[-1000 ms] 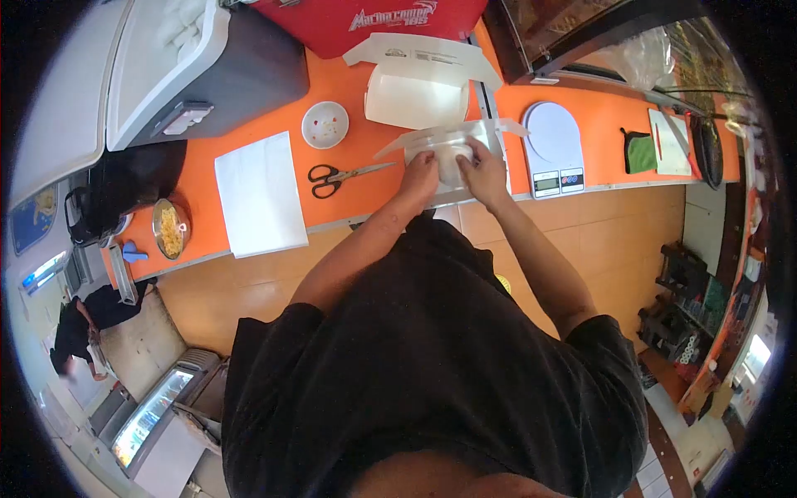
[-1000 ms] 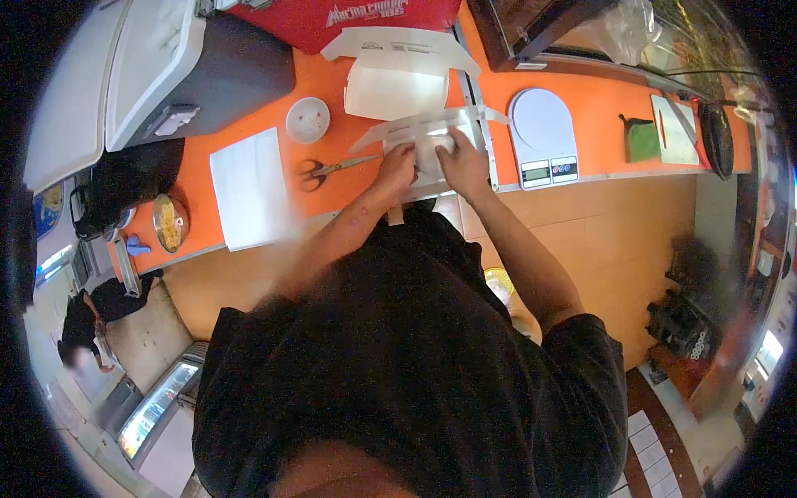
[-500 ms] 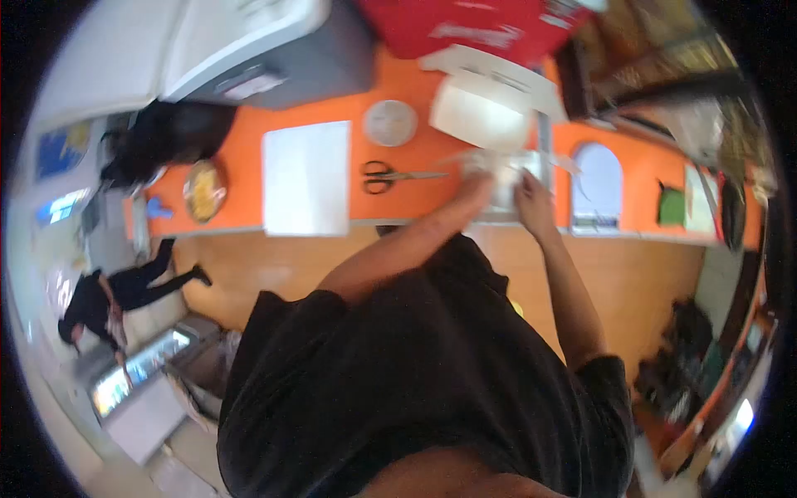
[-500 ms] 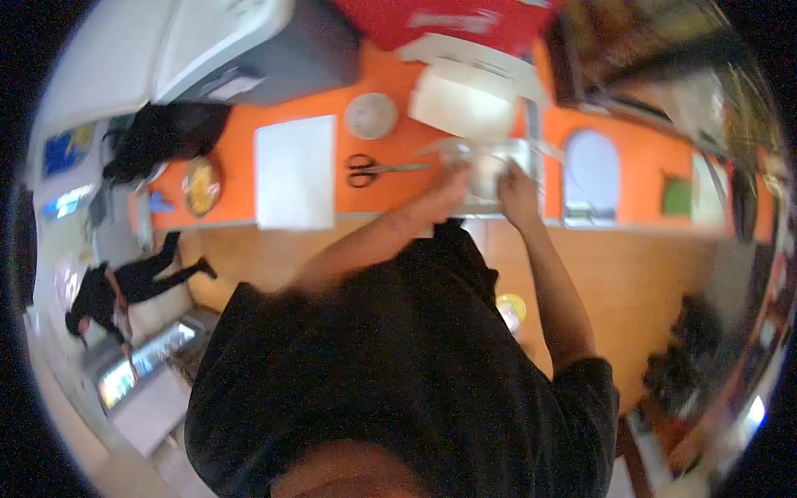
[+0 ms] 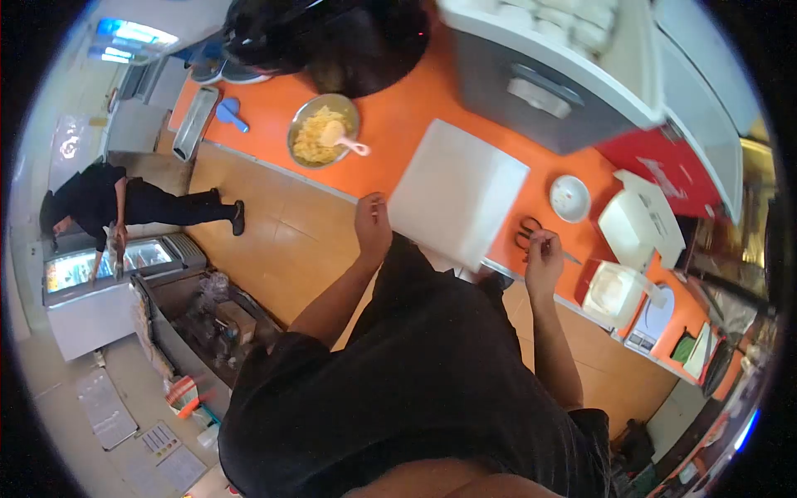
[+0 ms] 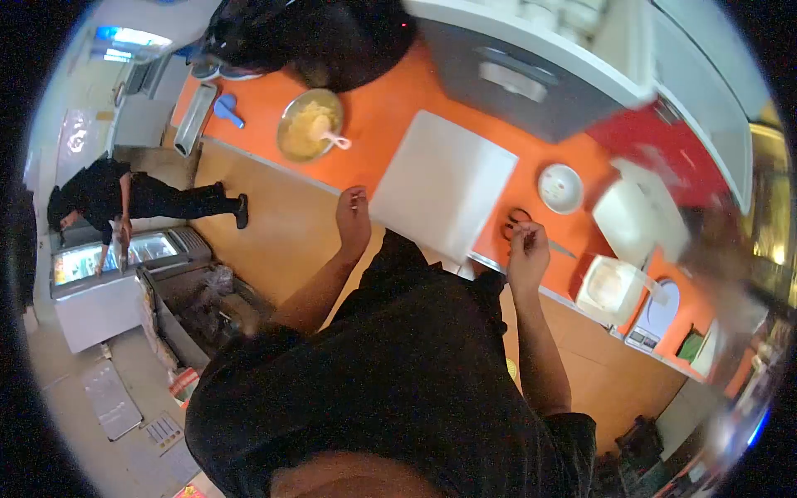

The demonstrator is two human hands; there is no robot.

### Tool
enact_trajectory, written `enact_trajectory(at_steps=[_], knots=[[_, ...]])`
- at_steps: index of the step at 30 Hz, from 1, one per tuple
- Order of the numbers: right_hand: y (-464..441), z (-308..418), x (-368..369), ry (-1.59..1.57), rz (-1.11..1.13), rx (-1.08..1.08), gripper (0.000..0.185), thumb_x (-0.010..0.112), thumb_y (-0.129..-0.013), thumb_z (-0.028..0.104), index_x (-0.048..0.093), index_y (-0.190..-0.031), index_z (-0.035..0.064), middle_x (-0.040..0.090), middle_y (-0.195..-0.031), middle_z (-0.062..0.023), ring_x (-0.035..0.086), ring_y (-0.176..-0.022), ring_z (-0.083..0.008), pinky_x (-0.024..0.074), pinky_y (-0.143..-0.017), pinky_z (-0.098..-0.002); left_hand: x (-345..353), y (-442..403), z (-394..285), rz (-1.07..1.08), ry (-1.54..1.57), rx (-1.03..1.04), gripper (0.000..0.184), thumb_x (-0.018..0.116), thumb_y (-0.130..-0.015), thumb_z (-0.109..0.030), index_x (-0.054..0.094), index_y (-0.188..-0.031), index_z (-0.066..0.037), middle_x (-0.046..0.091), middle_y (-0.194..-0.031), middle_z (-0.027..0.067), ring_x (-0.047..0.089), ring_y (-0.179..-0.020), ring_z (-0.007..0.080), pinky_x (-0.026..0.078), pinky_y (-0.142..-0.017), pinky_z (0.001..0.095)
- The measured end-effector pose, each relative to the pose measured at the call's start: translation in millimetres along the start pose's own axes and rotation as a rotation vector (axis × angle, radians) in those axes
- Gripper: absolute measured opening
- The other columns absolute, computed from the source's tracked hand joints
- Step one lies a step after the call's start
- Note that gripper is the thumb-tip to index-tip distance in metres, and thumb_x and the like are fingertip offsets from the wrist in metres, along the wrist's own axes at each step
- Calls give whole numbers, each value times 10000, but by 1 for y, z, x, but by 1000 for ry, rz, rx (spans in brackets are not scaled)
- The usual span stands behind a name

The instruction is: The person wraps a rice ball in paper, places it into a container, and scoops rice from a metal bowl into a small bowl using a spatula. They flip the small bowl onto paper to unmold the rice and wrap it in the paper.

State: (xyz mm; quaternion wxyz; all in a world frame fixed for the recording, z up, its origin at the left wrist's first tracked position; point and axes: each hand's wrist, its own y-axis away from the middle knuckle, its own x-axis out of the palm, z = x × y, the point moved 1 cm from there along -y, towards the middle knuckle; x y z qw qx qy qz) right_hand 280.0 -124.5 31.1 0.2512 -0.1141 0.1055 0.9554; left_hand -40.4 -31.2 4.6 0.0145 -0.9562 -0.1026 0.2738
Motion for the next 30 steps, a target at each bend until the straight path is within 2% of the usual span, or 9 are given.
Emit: enact_trajectory(at_steps=[6,10,13,15,18,22,25,27,30], knots=[[-33,112,215,142,411,-162,288,665,-893,198,535,-1069,11,622,-1023,-142,661,-887,-242,539,-720,-319,-104,-108,104,-353,491,-384,234,471,-1009,-259,491,-1124,-56,562,-944,54,536,-742,144,469,-612,287],[-63,145,327,824,585,-298,443,603,-906,366,492,-1176,34,645,-1034,-178,654,-920,-344,525,-766,-450,-134,-152,92,-93,952,-441,292,440,-1016,-304,475,-1153,-49,559,-945,78,577,-794,183,519,-684,339],[-71,146,347,583,742,194,387,574,-915,292,487,-1179,24,641,-1039,-206,636,-967,-362,509,-807,-462,-134,-167,118,9,869,-550,307,433,-1009,-319,485,-1145,-49,564,-950,93,619,-865,223,540,-738,377],[-67,128,340,842,750,-418,377,563,-916,259,506,-1213,34,607,-1098,-219,600,-1012,-353,471,-879,-422,-137,-168,110,65,866,-585,306,428,-1007,-327,496,-1126,-54,569,-952,91,626,-883,223,540,-749,377],[-43,129,291,722,699,-248,335,526,-941,243,496,-1182,11,623,-1030,-237,620,-953,-354,495,-817,-438,-136,-172,125,201,791,-548,311,418,-1011,-337,519,-1055,-46,592,-920,89,636,-830,212,544,-717,359],[-8,106,205,399,160,191,481,632,-876,270,462,-1235,-3,637,-880,-242,633,-838,-373,499,-764,-426,-108,-142,167,459,676,-310,311,417,-1014,-323,523,-963,-36,614,-857,94,642,-752,205,569,-647,342],[-35,-17,105,533,-508,207,268,652,-851,207,566,-843,-47,632,-681,-144,632,-668,-262,497,-620,-421,-101,-125,152,603,698,-379,323,420,-1014,-332,522,-958,-30,633,-878,114,654,-760,215,583,-633,344],[-46,-8,72,-22,-817,352,297,631,-885,250,485,-763,22,523,-572,-76,512,-447,-173,421,-409,-354,-103,-116,126,669,624,-366,328,422,-1014,-339,522,-964,-30,643,-902,125,660,-778,221,590,-640,349],[-64,26,62,-218,-1019,529,287,636,-885,245,514,-795,1,548,-603,-82,493,-458,-168,414,-415,-362,-111,-111,99,757,610,-827,328,424,-1016,-340,528,-1000,-29,655,-950,140,668,-833,226,589,-654,343]])
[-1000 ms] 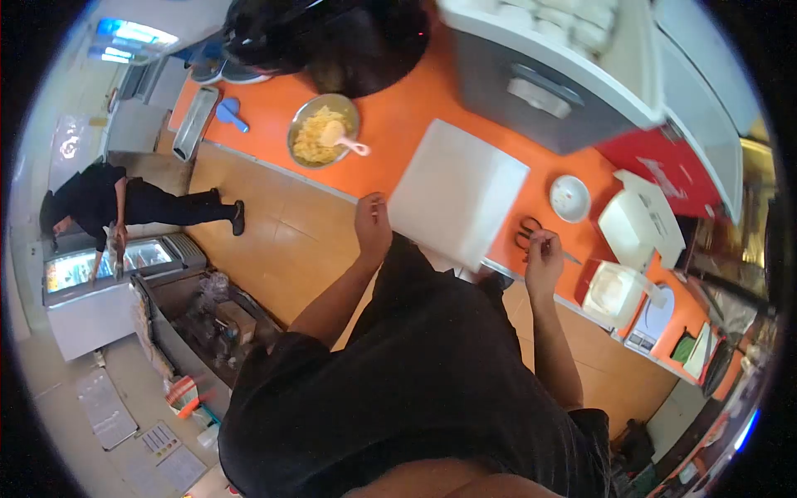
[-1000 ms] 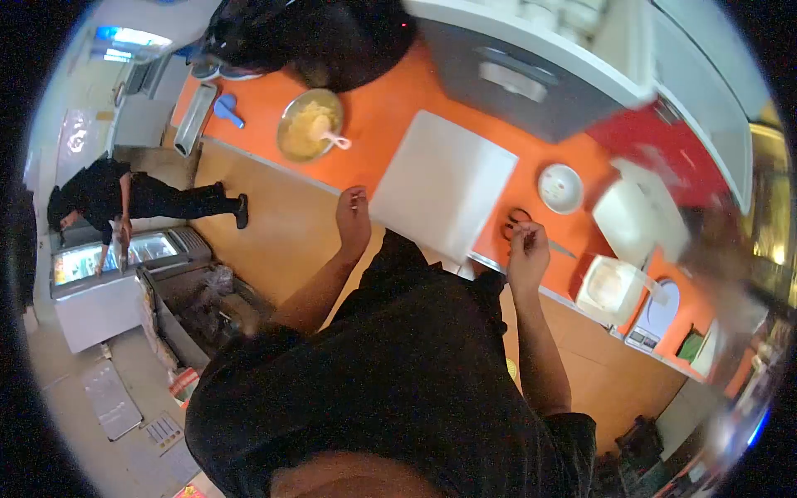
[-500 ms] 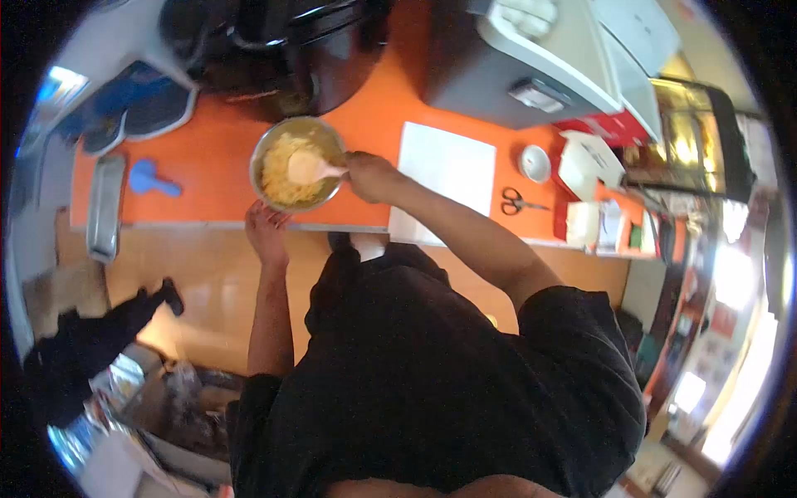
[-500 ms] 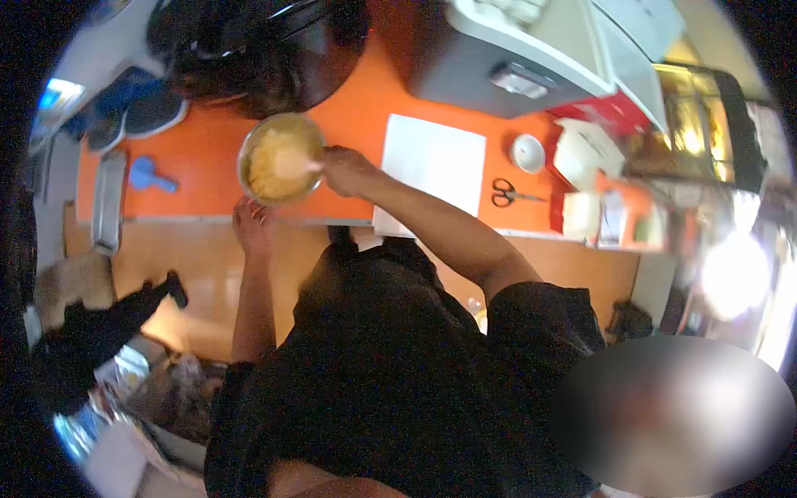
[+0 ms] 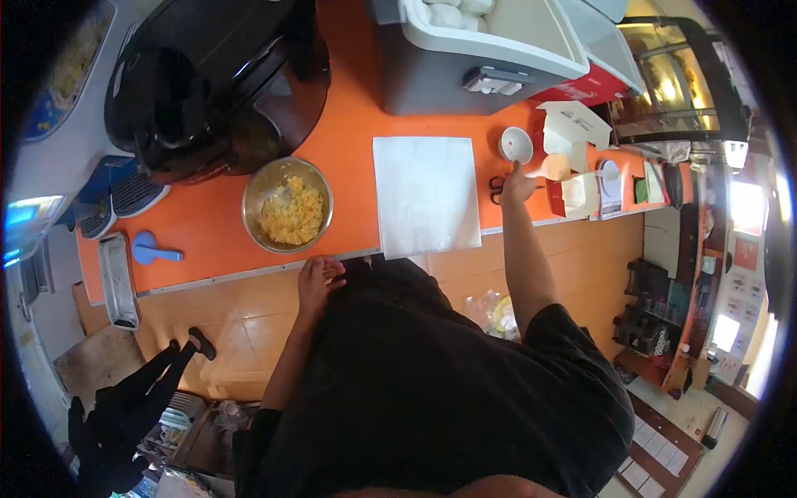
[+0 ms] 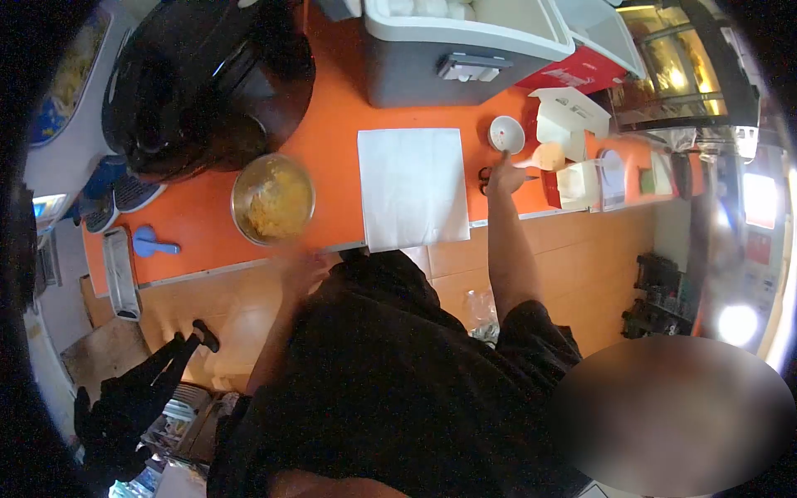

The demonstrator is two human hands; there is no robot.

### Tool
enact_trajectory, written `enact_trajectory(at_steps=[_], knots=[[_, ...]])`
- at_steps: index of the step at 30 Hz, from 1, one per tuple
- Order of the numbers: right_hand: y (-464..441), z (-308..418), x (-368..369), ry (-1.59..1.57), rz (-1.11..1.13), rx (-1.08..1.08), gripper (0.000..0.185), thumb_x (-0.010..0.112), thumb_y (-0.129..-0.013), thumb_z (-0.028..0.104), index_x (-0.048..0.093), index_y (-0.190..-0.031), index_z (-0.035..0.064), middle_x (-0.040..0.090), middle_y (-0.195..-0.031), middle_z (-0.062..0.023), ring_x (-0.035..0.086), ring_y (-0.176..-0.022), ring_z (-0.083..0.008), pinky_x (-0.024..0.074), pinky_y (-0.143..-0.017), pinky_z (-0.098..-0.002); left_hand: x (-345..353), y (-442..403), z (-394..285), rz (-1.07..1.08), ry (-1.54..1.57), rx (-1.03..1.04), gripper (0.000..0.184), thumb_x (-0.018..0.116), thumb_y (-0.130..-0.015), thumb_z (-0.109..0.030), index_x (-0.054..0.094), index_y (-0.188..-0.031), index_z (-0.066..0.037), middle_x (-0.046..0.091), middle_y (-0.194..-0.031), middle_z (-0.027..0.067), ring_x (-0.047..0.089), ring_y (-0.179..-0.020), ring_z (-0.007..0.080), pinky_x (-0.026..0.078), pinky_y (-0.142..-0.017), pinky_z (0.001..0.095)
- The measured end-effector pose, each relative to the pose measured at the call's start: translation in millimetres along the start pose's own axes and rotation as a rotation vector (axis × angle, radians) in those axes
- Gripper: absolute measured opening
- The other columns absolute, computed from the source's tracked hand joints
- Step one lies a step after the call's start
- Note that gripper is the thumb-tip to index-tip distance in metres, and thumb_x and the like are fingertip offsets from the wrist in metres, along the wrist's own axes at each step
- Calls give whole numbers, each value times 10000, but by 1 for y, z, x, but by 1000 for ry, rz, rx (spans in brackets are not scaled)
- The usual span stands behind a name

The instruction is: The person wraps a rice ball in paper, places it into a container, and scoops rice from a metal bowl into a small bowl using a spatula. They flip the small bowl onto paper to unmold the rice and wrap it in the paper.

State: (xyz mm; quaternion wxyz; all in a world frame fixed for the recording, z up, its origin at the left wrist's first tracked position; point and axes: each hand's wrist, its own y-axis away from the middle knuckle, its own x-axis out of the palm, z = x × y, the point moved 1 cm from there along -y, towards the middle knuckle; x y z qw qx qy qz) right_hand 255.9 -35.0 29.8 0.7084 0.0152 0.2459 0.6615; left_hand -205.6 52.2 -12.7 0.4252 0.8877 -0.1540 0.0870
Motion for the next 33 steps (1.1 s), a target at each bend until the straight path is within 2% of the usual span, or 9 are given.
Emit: enact_trajectory(at_steps=[7,9,12,16,18,22,27,28,33], knots=[[-153,-121,35,283,-99,-142,348,613,-906,344,618,-810,9,601,-705,-70,547,-588,-184,499,-555,-394,43,35,-38,-41,-241,-17,292,434,-1009,-293,536,-1059,-24,645,-983,130,651,-901,213,570,-726,357],[-79,-67,23,12,-61,124,331,596,-915,361,575,-839,40,570,-674,-35,565,-608,-190,525,-612,-475,46,31,-31,4,-252,129,303,437,-1010,-299,532,-1059,-15,627,-957,112,644,-884,191,563,-711,334],[-39,-55,-12,-35,372,-22,346,595,-880,221,532,-1009,-94,595,-716,-123,587,-572,-193,508,-480,-353,68,20,-42,86,-246,207,269,508,-986,-258,503,-1113,-21,604,-1017,123,640,-904,223,550,-777,380],[69,-50,-21,208,439,-648,333,612,-834,145,531,-1013,-123,613,-876,-155,610,-834,-272,508,-734,-394,103,-1,-50,174,-154,393,296,527,-983,-255,499,-1153,-15,595,-1051,113,606,-985,206,508,-896,385],[146,-23,-16,435,786,-454,336,619,-812,132,550,-1049,-95,618,-972,-167,587,-946,-269,480,-834,-409,118,9,-76,207,9,285,379,492,-995,-291,471,-1268,-29,583,-1154,117,572,-1094,218,455,-983,390],[242,-8,36,459,1225,-524,347,666,-796,148,568,-1061,-53,635,-887,-153,623,-825,-245,509,-748,-381,77,-5,-75,639,324,253,513,394,-1007,-365,354,-1431,-78,519,-1340,139,528,-1213,251,416,-1041,440],[320,42,90,865,1450,-492,303,629,-925,291,581,-1011,4,621,-738,-146,620,-660,-219,507,-631,-368,-22,15,-101,385,555,298,552,385,-996,-436,408,-1383,-44,518,-1335,165,535,-1204,313,420,-1045,466],[311,29,102,710,1416,-851,308,598,-942,331,574,-965,25,580,-656,-143,581,-555,-260,490,-570,-374,-42,14,-104,320,596,341,556,378,-996,-446,420,-1371,-37,517,-1337,169,530,-1209,326,416,-1049,472],[318,108,106,1369,1181,-1498,290,513,-963,339,589,-949,60,648,-741,-195,657,-707,-359,512,-607,-484,-109,-22,-132,53,815,603,465,449,-981,-385,481,-1272,-24,595,-1204,142,599,-1100,256,473,-972,431]])
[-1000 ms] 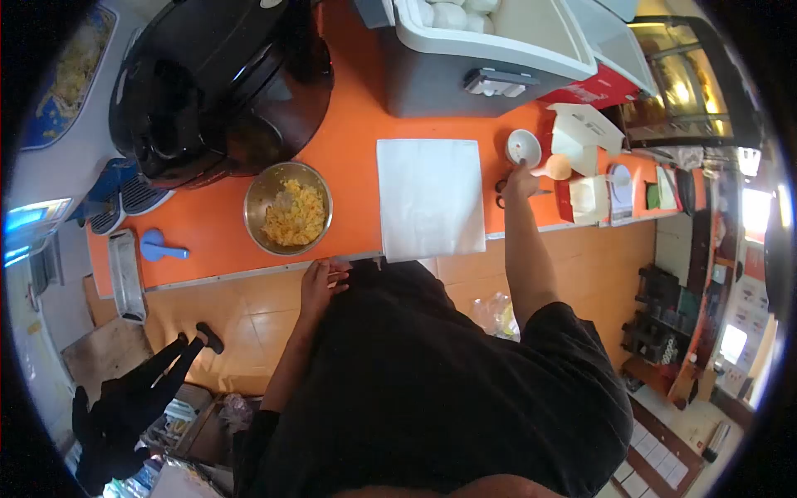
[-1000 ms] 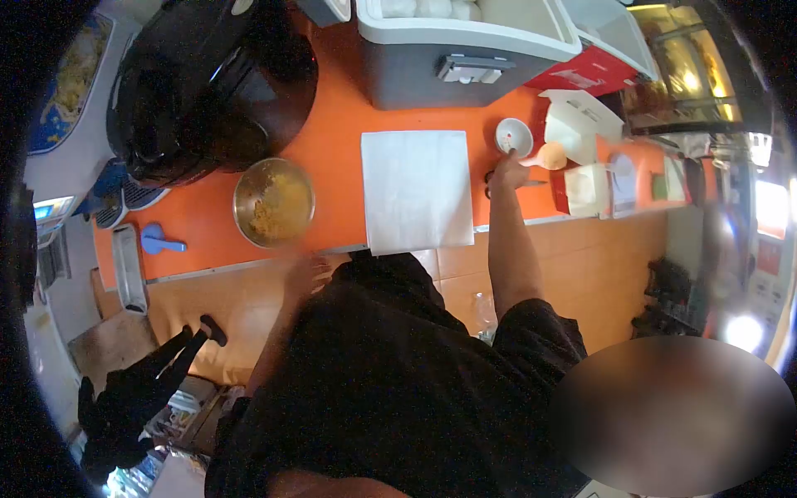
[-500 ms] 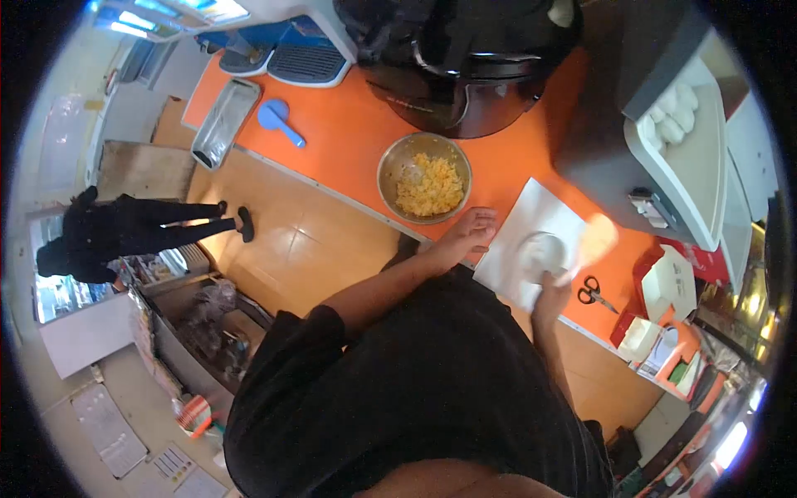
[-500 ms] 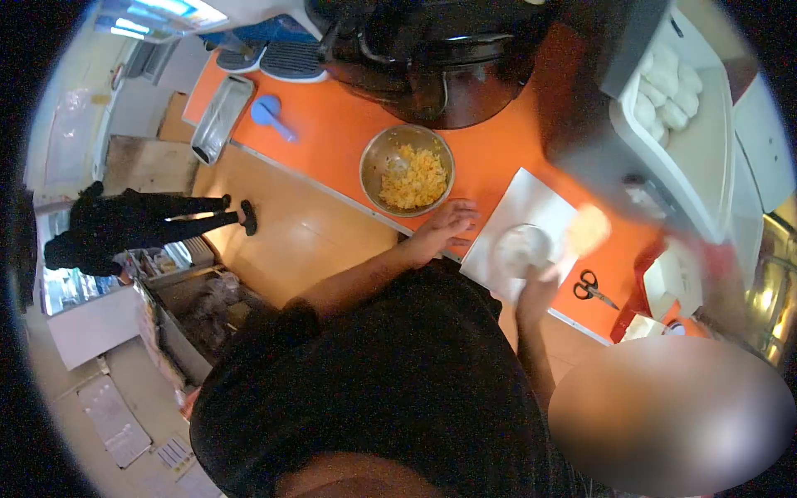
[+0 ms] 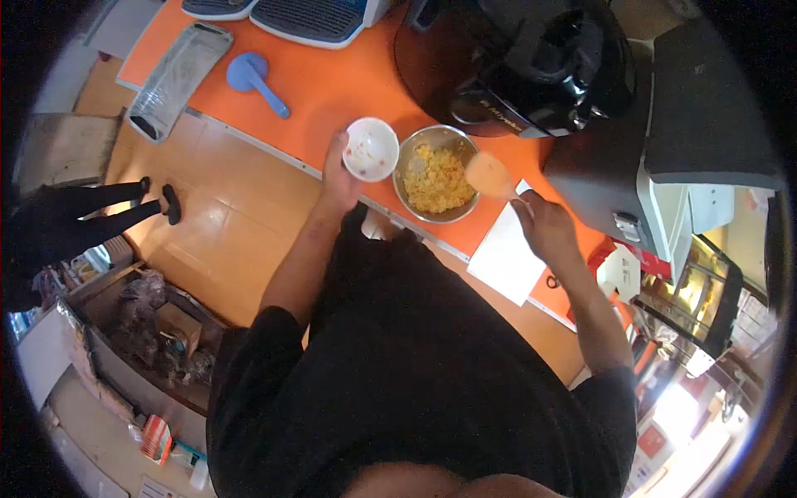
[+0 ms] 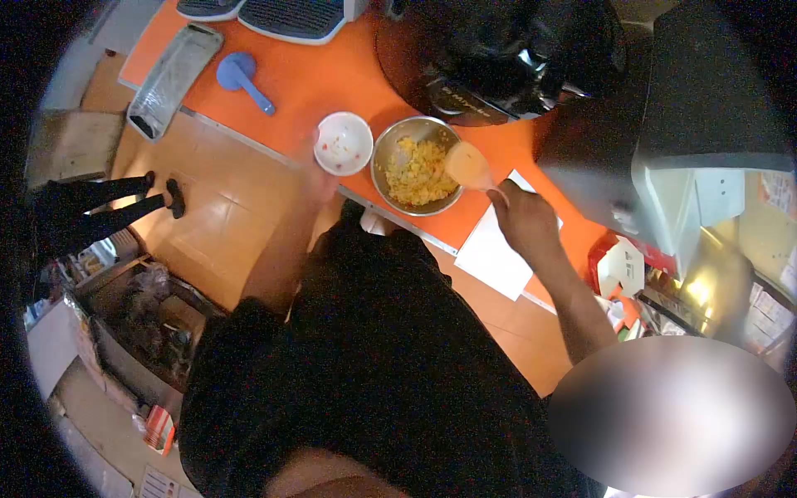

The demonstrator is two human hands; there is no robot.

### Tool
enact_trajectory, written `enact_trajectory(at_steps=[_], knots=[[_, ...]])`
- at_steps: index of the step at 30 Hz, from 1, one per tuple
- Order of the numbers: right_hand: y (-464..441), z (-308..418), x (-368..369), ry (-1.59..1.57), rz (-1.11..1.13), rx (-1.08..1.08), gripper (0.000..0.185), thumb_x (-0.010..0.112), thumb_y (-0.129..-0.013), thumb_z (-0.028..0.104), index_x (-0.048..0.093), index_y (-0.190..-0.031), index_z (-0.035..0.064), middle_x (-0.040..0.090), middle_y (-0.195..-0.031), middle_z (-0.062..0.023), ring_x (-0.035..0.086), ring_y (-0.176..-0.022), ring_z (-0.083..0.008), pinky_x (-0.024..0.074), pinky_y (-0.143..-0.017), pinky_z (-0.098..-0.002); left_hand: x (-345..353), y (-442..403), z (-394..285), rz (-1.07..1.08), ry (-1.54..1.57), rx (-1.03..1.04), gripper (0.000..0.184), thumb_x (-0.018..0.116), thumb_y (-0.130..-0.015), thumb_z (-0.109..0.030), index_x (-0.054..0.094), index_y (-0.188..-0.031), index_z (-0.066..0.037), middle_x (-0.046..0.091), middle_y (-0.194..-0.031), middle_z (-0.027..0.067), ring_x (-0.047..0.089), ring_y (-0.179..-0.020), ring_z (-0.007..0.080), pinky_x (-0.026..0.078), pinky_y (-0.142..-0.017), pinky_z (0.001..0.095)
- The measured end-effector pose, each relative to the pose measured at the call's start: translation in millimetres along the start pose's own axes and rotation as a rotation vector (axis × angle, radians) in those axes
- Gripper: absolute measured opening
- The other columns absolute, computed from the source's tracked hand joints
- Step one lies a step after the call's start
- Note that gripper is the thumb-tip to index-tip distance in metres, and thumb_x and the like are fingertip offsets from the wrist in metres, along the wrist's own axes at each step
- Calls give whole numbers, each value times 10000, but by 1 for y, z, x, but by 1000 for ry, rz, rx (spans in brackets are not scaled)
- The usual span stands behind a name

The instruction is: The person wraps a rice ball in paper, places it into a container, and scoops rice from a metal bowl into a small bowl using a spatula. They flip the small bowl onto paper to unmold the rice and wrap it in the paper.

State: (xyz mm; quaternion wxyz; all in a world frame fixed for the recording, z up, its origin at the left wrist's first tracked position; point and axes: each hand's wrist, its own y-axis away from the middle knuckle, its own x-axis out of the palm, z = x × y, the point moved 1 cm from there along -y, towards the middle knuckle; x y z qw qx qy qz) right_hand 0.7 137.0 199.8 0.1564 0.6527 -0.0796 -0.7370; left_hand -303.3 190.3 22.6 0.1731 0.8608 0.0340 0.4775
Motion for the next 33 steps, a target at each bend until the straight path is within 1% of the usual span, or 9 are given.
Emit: enact_trajectory(at_steps=[3,6,9,11,13,19,24,29,33], knots=[[-31,18,-1,381,144,-21,304,489,-950,316,625,-905,48,668,-794,-190,670,-764,-332,531,-661,-471,-9,-30,8,88,-84,-84,421,480,-968,-350,500,-1238,-27,607,-1181,123,609,-1073,228,481,-951,408],[-75,24,32,448,287,75,302,498,-940,302,646,-896,43,678,-828,-180,673,-778,-324,536,-701,-450,5,-38,12,106,-124,-148,374,502,-955,-305,536,-1196,-21,631,-1094,97,628,-1003,208,504,-898,374],[-86,-2,76,168,261,-82,321,497,-943,313,663,-972,40,682,-910,-185,669,-830,-333,530,-756,-446,12,-36,8,138,-168,-185,340,535,-945,-269,565,-1168,-15,639,-1040,83,635,-955,180,513,-865,334],[-86,-28,116,-390,264,-25,337,498,-949,331,663,-1044,53,674,-971,-190,653,-896,-352,515,-802,-446,8,-37,9,101,-170,-212,329,559,-938,-248,563,-1172,-17,635,-1041,80,632,-956,170,516,-856,319],[-79,-4,117,-371,336,141,367,485,-959,371,652,-1080,67,657,-1020,-208,627,-970,-369,491,-859,-450,5,-37,7,89,-173,-212,327,566,-936,-245,559,-1173,-19,633,-1049,81,631,-962,171,518,-855,322],[-83,26,112,-239,220,140,337,466,-970,336,651,-1057,67,658,-1027,-204,633,-973,-365,489,-873,-461,4,-34,-2,79,-160,-218,335,547,-949,-264,534,-1183,-25,623,-1072,86,626,-980,178,519,-868,349],[-82,16,112,-477,386,127,328,470,-982,328,635,-999,44,651,-854,-137,641,-850,-281,496,-804,-399,9,-29,-12,81,-197,-225,339,525,-958,-280,513,-1184,-29,608,-1094,92,611,-1021,189,510,-886,367],[-67,0,119,-636,359,71,331,478,-995,332,636,-1018,43,615,-783,-82,591,-750,-198,488,-740,-340,-1,-23,-25,34,-295,-46,386,548,-949,-303,487,-1206,-21,574,-1134,100,565,-1082,193,473,-923,350],[-51,-6,121,-818,302,98,364,481,-1003,340,629,-1084,17,593,-765,-66,554,-713,-169,485,-705,-321,-4,-17,-20,7,-382,-68,381,554,-950,-304,494,-1188,-12,569,-1101,91,562,-1042,178,463,-914,336]])
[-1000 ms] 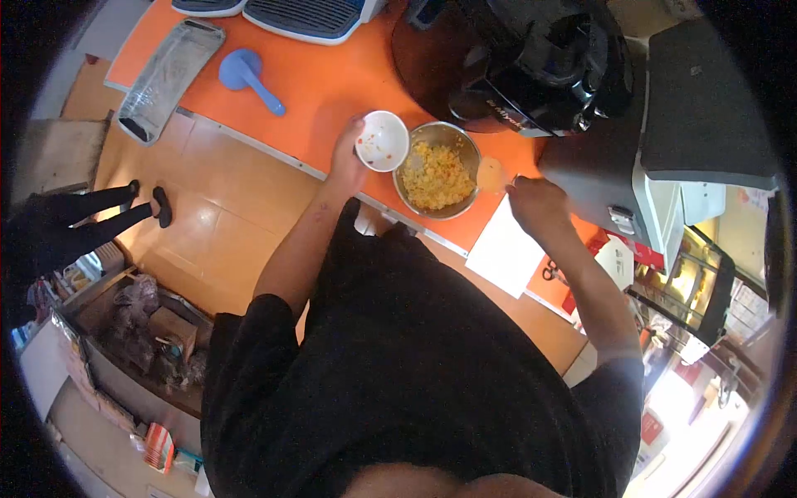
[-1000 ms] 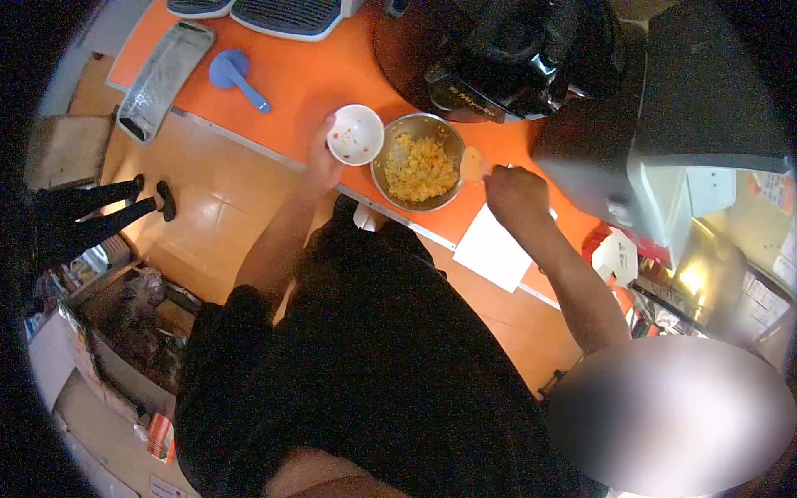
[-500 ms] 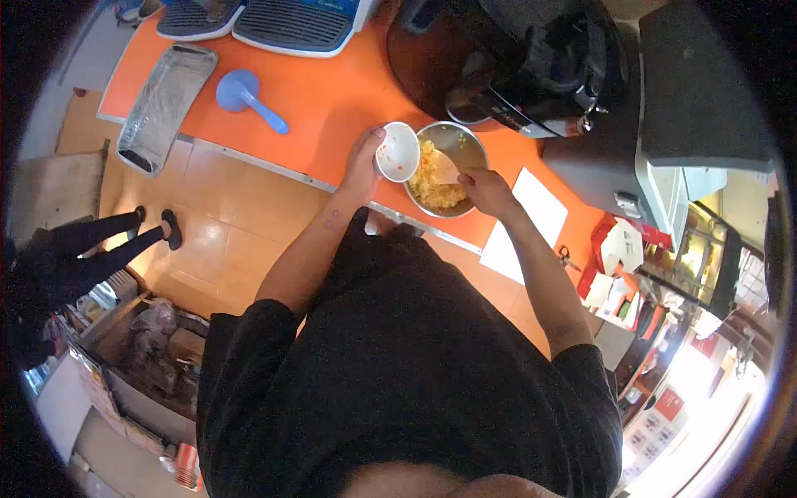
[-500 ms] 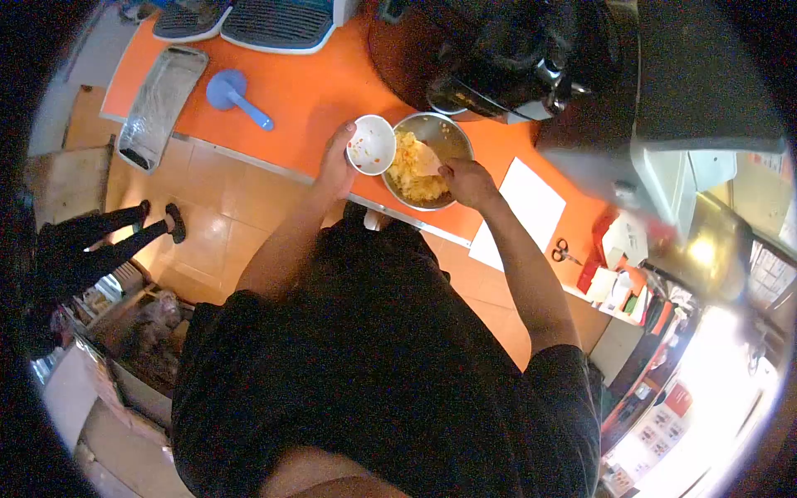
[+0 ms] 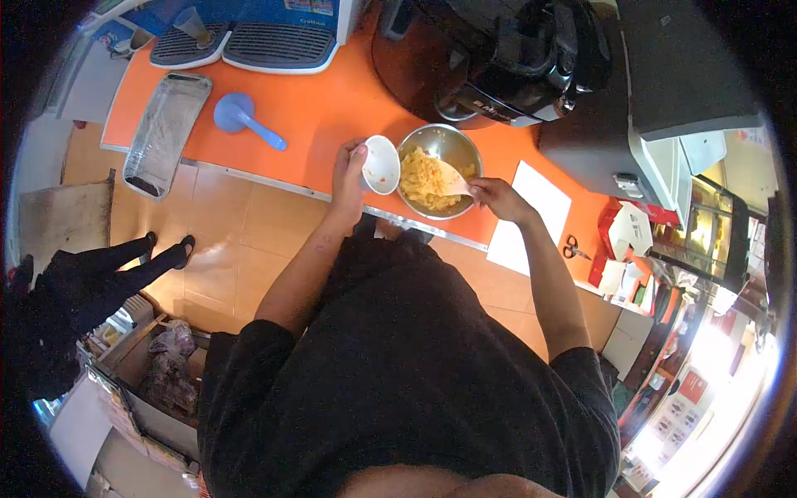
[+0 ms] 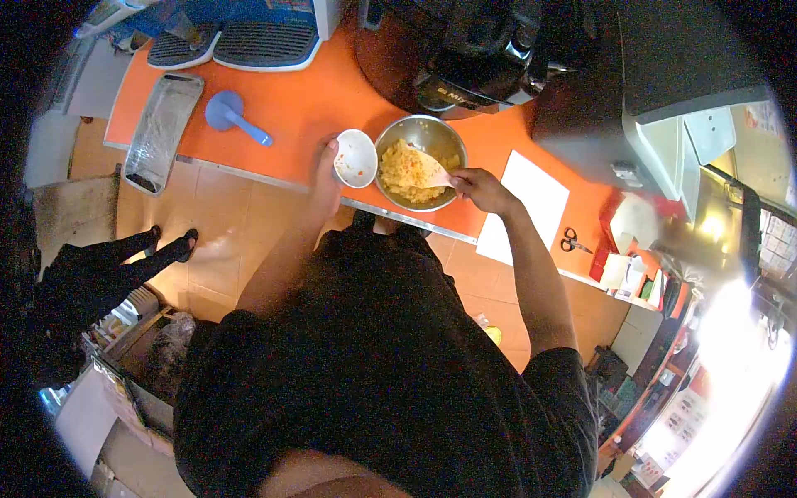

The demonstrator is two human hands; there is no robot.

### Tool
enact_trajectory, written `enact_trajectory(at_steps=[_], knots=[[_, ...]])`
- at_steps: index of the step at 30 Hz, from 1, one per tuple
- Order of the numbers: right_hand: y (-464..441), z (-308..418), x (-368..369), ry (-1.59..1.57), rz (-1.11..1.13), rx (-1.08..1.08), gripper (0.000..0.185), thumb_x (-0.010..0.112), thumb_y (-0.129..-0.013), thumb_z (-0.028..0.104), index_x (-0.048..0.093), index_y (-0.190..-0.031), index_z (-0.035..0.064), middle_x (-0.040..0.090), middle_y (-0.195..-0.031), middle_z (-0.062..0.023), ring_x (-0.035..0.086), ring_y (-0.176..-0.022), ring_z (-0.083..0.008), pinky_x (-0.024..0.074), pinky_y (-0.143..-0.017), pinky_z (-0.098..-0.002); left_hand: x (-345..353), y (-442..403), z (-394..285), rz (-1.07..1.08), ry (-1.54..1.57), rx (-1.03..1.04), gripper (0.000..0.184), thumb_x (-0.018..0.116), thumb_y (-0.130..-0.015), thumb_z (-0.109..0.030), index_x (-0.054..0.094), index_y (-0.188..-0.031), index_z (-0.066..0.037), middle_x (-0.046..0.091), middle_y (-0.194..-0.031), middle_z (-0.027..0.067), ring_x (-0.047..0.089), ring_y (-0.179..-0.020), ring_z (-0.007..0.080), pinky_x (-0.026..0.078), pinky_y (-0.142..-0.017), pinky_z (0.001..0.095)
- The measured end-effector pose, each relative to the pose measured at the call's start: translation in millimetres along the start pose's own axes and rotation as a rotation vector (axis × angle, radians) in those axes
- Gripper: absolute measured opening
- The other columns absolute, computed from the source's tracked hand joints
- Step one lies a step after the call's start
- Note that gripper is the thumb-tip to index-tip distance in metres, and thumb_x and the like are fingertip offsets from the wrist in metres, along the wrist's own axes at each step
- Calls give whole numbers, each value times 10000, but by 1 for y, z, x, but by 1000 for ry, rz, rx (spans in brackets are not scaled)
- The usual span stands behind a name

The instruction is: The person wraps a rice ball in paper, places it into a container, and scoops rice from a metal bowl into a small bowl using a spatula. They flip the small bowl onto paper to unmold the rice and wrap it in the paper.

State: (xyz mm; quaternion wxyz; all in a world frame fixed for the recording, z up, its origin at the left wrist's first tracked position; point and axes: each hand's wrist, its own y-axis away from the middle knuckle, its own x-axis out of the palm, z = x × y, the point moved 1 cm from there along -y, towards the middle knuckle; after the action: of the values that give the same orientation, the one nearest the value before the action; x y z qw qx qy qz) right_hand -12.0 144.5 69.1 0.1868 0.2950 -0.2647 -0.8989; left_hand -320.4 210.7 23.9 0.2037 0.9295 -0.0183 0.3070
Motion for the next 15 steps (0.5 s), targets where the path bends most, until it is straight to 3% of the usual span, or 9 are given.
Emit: enact_trajectory(at_steps=[5,10,12,15], knots=[[26,25,-19,-40,-86,28,395,491,-1000,350,621,-1120,-4,582,-746,-46,535,-683,-144,487,-679,-302,28,10,0,-24,-249,105,391,573,-945,-330,516,-1156,-5,568,-1076,92,544,-998,160,456,-875,311],[56,103,-17,89,-252,119,313,521,-987,309,653,-1068,37,601,-726,-38,566,-626,-112,471,-590,-278,61,7,20,-35,-197,6,410,570,-945,-361,518,-1149,-10,573,-1076,101,562,-1004,173,464,-888,320],[51,91,6,789,-498,-269,235,563,-915,192,656,-1118,120,651,-857,-98,646,-708,-210,535,-605,-356,74,5,23,106,184,-224,420,547,-951,-390,518,-1152,-22,579,-1081,114,590,-1038,207,480,-916,353],[63,117,40,999,-544,-235,299,557,-872,126,623,-1164,124,623,-831,-96,649,-741,-238,545,-631,-373,87,7,13,128,237,-282,466,490,-964,-444,518,-1192,-39,595,-1134,117,601,-1080,227,482,-948,393]])
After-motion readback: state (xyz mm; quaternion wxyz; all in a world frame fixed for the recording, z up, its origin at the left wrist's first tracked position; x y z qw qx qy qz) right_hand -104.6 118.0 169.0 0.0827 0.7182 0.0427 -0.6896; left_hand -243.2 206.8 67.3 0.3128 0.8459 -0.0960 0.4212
